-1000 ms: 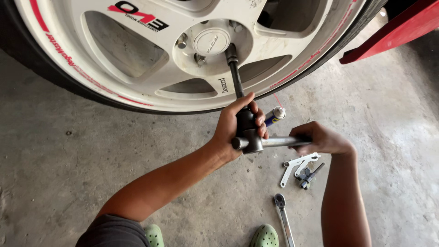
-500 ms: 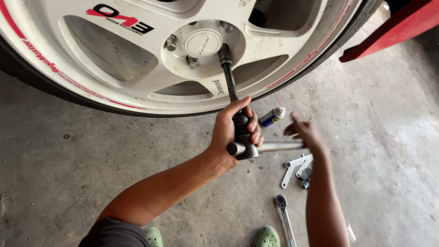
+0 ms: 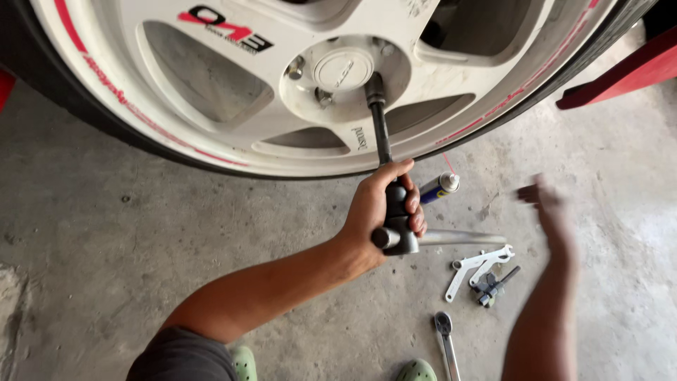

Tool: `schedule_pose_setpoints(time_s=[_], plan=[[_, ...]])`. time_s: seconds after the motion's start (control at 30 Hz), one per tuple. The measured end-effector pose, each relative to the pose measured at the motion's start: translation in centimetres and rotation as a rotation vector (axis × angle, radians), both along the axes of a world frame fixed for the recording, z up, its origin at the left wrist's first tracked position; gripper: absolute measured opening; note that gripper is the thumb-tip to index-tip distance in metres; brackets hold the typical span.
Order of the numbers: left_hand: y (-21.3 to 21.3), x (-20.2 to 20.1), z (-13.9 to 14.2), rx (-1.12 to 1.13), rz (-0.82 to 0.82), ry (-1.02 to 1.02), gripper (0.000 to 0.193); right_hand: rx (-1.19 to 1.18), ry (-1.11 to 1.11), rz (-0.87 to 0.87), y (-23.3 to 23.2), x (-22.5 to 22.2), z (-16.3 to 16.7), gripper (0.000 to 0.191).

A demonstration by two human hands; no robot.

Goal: The person kneels beside the front wheel of a red car on a lift and uses a socket wrench with a long breaker bar to loosen the lug nuts, working on the nuts one at a time and repositioning the wrench between nuts. At the end they handle the wrench and socket on the ground.

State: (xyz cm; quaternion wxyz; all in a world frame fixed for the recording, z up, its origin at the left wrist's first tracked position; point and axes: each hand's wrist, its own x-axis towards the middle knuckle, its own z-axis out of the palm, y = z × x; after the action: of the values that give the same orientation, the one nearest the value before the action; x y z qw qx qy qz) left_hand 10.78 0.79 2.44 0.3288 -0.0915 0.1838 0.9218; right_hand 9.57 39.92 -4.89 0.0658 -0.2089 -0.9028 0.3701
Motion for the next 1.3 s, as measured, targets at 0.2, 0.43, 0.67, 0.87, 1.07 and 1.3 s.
schedule_pose_setpoints(time_s=[0.2,0.43,0.67,0.87,1.07,1.3], plan=[[-0.2,0.0,0.8,-0.111,0.032,-0.02,0.031,-0.348,-0.373,0.102,-9.2,-0.7,-9.4,0.084],[-0.1,0.1,1.2,-0.174,0.033,-0.047,0.03,-0.356,-0.446,0.174,-9.4,-0.1,-7.7,0.077],[0.2,-0.3,1.1,-0.18,0.044,-0.045,0.03,-0.418,-0.325,0.258,-10.7,0.1,-9.6,0.071],[0.2,-0.7,0.6,-0.119,0.024,-0.064,0.038,-0.364,-0.224,0.115,-9.7,1.3,-8.1,0.081],[0.2,-0.1,-0.4,-0.1,0.013,-0.033,0.031,-0.179,-0.188,0.105,-5.1,2.8,-6.9,0.064],[1.1,5.3,0.6,0.027,-0.069,0.16,0.028,0.096,0.004,-0.033,0.5,6.2,-1.8,0.057]])
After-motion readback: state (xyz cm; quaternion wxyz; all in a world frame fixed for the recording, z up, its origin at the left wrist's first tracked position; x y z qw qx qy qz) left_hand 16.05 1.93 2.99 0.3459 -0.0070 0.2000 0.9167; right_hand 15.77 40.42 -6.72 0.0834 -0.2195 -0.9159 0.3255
